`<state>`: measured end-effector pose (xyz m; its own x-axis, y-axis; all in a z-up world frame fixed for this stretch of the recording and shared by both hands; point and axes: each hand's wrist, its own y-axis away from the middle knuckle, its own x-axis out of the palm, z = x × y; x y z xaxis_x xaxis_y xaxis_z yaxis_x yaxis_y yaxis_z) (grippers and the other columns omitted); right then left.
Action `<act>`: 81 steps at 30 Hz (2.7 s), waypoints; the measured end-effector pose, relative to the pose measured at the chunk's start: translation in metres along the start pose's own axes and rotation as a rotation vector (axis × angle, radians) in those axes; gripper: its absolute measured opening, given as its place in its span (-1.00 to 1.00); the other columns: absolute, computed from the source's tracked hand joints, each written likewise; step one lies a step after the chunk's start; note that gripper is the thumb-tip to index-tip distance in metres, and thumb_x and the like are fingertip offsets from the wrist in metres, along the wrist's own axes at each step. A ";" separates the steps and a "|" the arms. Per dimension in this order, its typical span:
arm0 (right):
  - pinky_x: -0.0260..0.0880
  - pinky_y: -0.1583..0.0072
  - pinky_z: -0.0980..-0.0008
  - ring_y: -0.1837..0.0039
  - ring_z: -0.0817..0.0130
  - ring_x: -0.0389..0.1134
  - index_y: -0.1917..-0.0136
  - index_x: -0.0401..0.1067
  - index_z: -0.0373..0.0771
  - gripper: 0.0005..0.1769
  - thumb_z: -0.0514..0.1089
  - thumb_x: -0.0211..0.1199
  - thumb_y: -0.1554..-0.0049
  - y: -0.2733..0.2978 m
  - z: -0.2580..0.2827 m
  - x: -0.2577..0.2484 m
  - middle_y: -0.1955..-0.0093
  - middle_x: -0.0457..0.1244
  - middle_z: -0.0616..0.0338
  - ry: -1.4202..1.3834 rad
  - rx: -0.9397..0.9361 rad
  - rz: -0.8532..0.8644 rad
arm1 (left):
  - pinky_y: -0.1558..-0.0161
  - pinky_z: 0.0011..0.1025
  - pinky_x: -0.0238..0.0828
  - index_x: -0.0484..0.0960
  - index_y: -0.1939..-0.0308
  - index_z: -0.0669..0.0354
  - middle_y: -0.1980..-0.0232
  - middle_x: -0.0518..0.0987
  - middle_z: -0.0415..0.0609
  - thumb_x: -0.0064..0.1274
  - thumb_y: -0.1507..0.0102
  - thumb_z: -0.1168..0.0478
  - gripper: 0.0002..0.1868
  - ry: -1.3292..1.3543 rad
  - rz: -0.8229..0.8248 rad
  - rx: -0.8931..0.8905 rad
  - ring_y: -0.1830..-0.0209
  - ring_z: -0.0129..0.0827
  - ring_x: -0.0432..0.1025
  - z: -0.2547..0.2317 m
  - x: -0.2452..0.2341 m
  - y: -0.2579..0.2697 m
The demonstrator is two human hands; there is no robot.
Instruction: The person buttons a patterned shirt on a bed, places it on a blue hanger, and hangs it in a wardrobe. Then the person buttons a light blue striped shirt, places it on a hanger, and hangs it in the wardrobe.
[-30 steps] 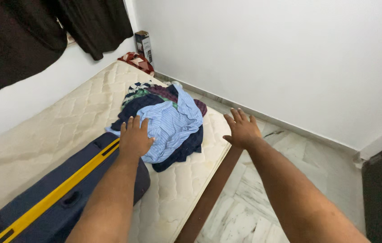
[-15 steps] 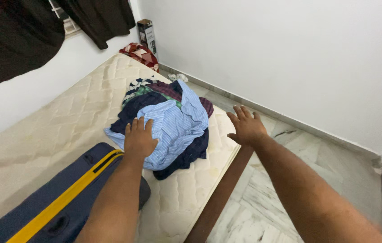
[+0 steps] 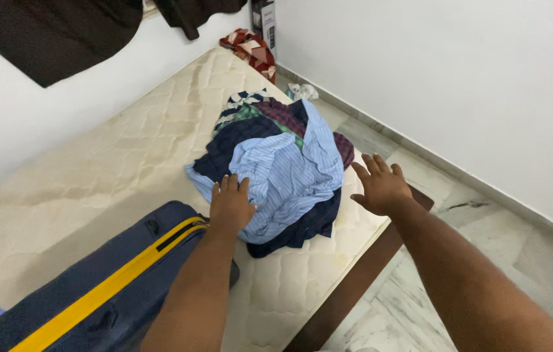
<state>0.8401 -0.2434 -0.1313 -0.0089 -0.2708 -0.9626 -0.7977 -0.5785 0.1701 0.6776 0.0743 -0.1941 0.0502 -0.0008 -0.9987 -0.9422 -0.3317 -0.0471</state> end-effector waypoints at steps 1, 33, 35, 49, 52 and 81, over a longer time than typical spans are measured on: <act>-0.18 -0.55 -0.08 -0.70 0.13 -0.37 -0.65 -0.23 0.05 -0.02 0.38 0.13 -0.18 -0.008 0.000 0.003 -0.72 -0.34 0.13 0.002 -0.016 0.006 | -0.50 0.04 -0.13 0.21 -0.49 0.04 -0.59 0.11 0.10 0.19 -0.19 -0.13 -0.13 0.012 0.010 -0.016 -0.61 0.00 -0.05 0.000 0.003 -0.001; -0.09 -0.53 -0.17 -0.71 0.07 -0.32 -0.64 -0.16 -0.01 -0.01 0.36 0.18 -0.16 -0.183 -0.063 0.144 -0.72 -0.30 0.07 0.080 -0.546 0.113 | -0.51 0.02 -0.17 0.09 -0.54 0.02 -0.61 0.06 0.11 0.15 -0.23 -0.16 -0.10 0.123 0.205 -0.462 -0.61 0.00 -0.07 -0.101 0.116 -0.014; -0.09 -0.53 -0.16 -0.71 0.07 -0.31 -0.64 -0.15 -0.02 -0.01 0.34 0.20 -0.16 -0.188 -0.058 0.151 -0.72 -0.29 0.07 0.064 -0.548 0.130 | -0.51 0.02 -0.15 0.09 -0.54 0.00 -0.60 0.07 0.10 0.15 -0.23 -0.16 -0.09 0.128 0.229 -0.463 -0.61 -0.02 -0.07 -0.100 0.133 -0.018; 0.04 -0.45 -0.12 -0.64 0.02 -0.18 -0.60 -0.10 -0.10 -0.01 0.28 0.28 -0.12 -0.190 0.001 0.254 -0.65 -0.19 0.00 -0.091 -0.575 0.242 | -0.46 0.09 0.00 0.48 -0.32 -0.24 -0.65 -0.06 0.09 0.24 -0.15 -0.16 -0.34 0.303 0.415 -0.337 -0.66 0.04 -0.16 -0.106 0.235 -0.055; 0.11 -0.43 0.00 -0.59 0.05 -0.02 -0.56 0.01 -0.10 -0.08 0.21 0.32 -0.09 -0.174 0.009 0.276 -0.60 -0.06 0.01 -0.295 -0.573 0.221 | -0.48 0.07 -0.01 0.59 -0.22 -0.29 -0.67 -0.16 0.12 0.23 -0.15 -0.18 -0.44 0.306 0.513 -0.287 -0.67 0.06 -0.23 -0.110 0.245 -0.066; 0.36 0.10 0.29 0.17 0.34 0.31 -0.30 0.38 -0.34 -0.37 -0.44 0.08 0.08 -0.178 0.001 0.186 0.15 0.32 0.12 -1.610 0.056 0.378 | 0.10 -0.35 0.54 0.55 -0.10 0.30 0.13 0.66 -0.01 -0.04 -0.23 0.30 -0.64 1.934 0.181 -0.651 0.19 -0.32 0.56 -0.235 0.210 -0.051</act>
<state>0.9801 -0.1905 -0.3411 -0.7421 0.6636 -0.0945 -0.6245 -0.6333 0.4571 0.8136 -0.1307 -0.3972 0.6143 -0.7101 0.3440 -0.7653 -0.4301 0.4789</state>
